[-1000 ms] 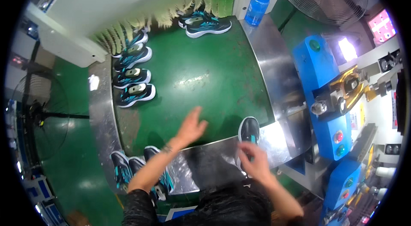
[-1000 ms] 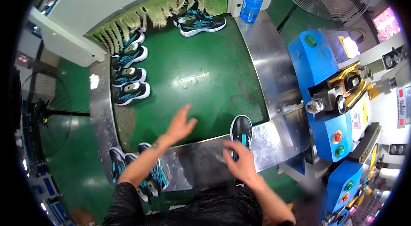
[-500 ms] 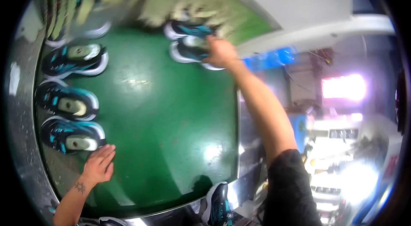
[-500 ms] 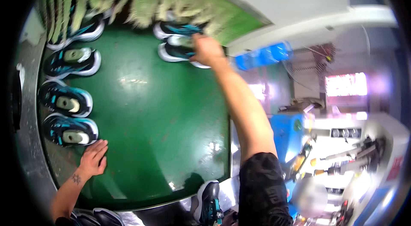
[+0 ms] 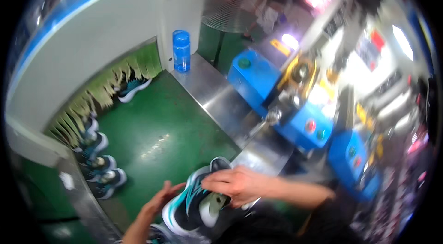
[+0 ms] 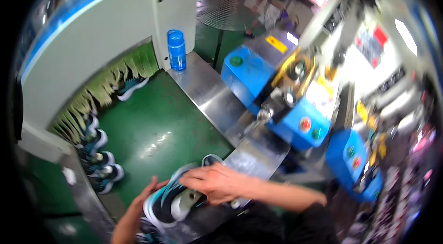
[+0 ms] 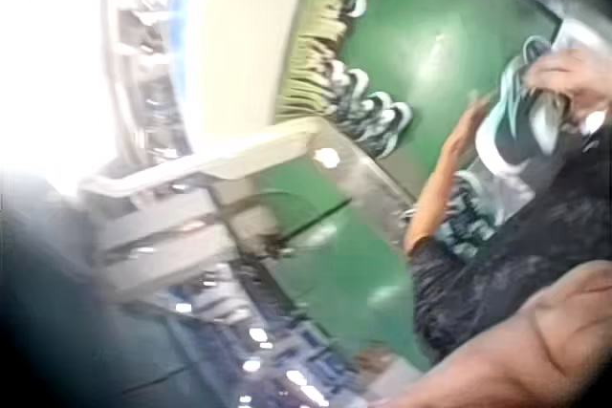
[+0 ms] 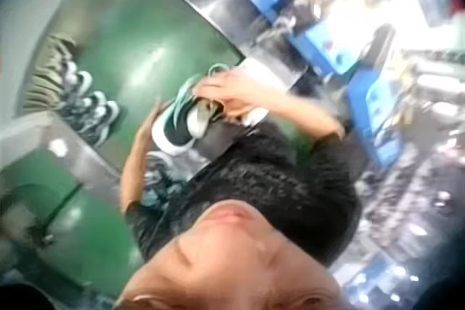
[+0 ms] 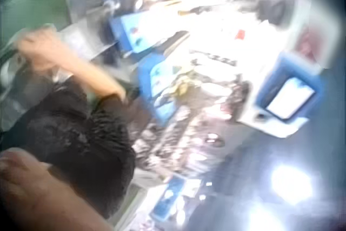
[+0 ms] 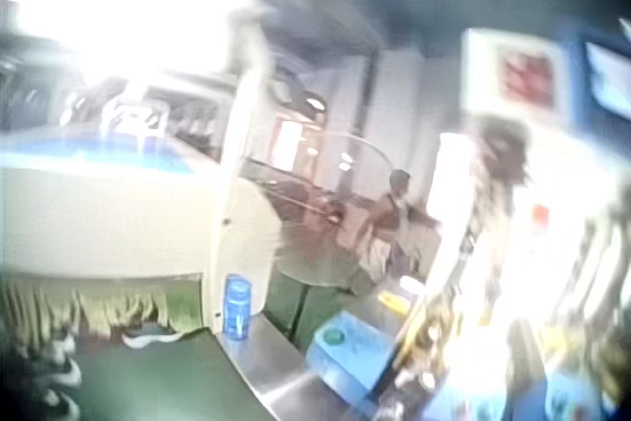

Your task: The person places sneaker uppers into a lasting machine, operates the pneumatic presses by hand, and then removes the processed shoes to place them on a rack.

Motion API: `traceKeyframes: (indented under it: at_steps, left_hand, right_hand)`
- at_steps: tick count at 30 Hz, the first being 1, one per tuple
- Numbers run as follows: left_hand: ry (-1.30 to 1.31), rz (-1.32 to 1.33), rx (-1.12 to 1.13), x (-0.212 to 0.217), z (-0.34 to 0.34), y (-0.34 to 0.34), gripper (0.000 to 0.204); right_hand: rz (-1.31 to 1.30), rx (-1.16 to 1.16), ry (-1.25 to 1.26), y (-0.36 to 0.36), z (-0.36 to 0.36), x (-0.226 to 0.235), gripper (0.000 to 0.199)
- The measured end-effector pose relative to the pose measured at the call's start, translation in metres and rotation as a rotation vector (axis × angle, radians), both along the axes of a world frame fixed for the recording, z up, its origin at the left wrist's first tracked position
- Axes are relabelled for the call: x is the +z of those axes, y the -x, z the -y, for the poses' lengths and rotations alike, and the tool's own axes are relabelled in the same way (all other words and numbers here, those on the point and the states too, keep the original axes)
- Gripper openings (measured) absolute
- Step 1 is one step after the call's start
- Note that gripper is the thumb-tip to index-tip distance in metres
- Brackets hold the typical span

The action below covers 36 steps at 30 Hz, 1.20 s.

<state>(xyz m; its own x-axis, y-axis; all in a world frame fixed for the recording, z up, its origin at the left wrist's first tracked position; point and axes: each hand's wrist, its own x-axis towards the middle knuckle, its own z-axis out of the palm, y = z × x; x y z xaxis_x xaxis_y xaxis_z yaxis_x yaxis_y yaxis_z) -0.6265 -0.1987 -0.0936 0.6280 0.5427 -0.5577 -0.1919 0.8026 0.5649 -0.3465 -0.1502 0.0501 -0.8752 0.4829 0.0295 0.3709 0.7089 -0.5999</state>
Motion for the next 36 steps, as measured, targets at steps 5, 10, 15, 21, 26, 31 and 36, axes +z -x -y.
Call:
traceKeyframes:
  at_steps: [5, 10, 15, 21, 26, 31, 36]
  left_hand:
    - [-0.232, 0.469, 0.492, 0.111, 0.044, -0.082, 0.074]
    - [-0.291, 0.768, 0.219, 0.083, 0.093, -0.206, 0.083]
    - [-0.463, 0.469, 0.515, 0.117, 0.109, -0.415, 0.073]
    - [-0.887, -0.067, 0.614, 0.099, 0.005, -0.539, 0.051]
    - [-1.371, -0.443, 0.203, 0.104, -0.236, -0.678, 0.055]
    - [-1.796, -1.161, -0.199, 0.040, -0.407, -0.770, 0.047]
    - [-1.761, -0.801, -0.064, 0.034, -0.455, -0.777, 0.036]
  right_hand:
    - [-0.717, -0.466, -0.080, -0.085, 0.077, 0.012, 0.074]
    - [-0.812, -0.688, 0.610, -0.170, 0.197, 0.018, 0.085]
    - [-0.897, -0.832, 0.492, -0.298, 0.208, 0.011, 0.081]
    - [-1.104, -1.104, 0.737, -0.432, 0.186, -0.015, 0.068]
    - [-1.265, -1.051, 0.543, -0.479, 0.123, 0.022, 0.085]
    - [-1.004, -1.276, 0.617, -0.476, 0.049, 0.036, 0.090]
    - [-0.989, -1.789, 0.730, -0.464, -0.003, 0.026, 0.065]
